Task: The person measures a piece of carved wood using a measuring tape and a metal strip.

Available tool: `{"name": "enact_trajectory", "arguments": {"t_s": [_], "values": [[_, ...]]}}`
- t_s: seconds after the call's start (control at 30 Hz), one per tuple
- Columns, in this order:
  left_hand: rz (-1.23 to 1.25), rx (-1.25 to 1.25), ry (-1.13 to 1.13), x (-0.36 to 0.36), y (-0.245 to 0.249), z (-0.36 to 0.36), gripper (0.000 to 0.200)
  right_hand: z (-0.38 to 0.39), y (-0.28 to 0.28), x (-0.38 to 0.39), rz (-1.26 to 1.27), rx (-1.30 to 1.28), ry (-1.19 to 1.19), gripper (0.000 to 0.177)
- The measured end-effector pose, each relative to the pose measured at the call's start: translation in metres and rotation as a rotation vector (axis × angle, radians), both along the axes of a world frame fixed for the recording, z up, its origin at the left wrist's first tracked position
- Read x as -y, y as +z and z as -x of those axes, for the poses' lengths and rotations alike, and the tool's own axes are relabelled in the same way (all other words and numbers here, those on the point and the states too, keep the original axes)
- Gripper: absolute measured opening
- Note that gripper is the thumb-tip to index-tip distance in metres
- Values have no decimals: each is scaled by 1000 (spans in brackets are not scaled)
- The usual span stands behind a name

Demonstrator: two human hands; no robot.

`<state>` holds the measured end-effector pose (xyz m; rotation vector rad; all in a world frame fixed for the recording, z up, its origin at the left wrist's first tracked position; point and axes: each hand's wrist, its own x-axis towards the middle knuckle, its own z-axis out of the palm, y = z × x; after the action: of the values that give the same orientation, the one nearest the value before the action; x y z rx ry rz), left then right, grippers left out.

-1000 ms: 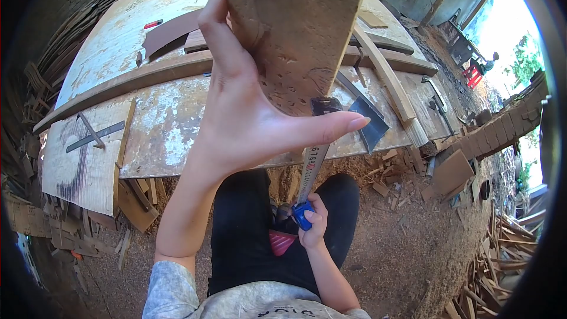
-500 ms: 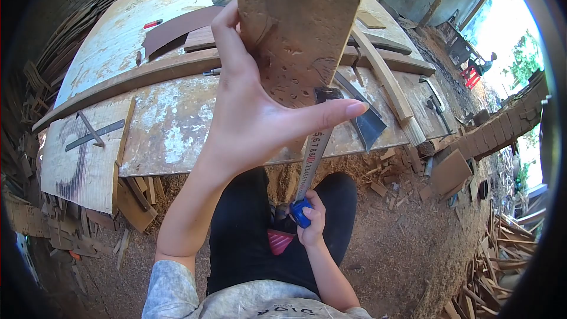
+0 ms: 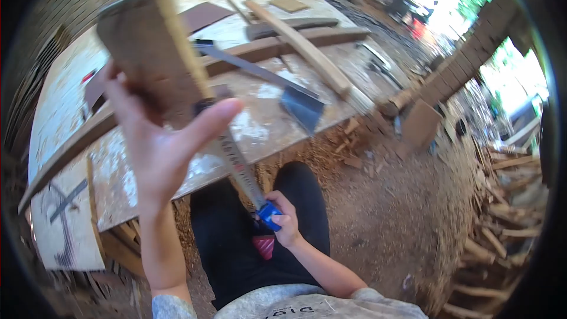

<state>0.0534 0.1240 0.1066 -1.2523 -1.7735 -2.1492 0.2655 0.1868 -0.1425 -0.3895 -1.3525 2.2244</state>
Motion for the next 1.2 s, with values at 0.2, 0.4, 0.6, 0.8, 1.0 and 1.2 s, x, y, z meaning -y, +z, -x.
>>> {"name": "enact_trajectory", "arguments": {"t_s": [0.2,0.4,0.6,0.8,1.0,1.2], "values": [[6,-91,105,-5,0,-2,116,0,24,1,-73,-29,-1,59],[4,-94,98,0,-3,-6,110,6,46,8,-74,-49,21,59],[3,-39,94,1,-1,-10,114,14,77,2,-175,-64,4,51],[50,-95,135,0,-1,-11,113,25,112,-7,-281,-87,-48,47],[14,-69,88,2,3,-11,105,47,142,-15,-351,-175,-63,46],[8,-23,78,4,5,-15,106,65,165,-18,-386,-234,-54,45]]}}
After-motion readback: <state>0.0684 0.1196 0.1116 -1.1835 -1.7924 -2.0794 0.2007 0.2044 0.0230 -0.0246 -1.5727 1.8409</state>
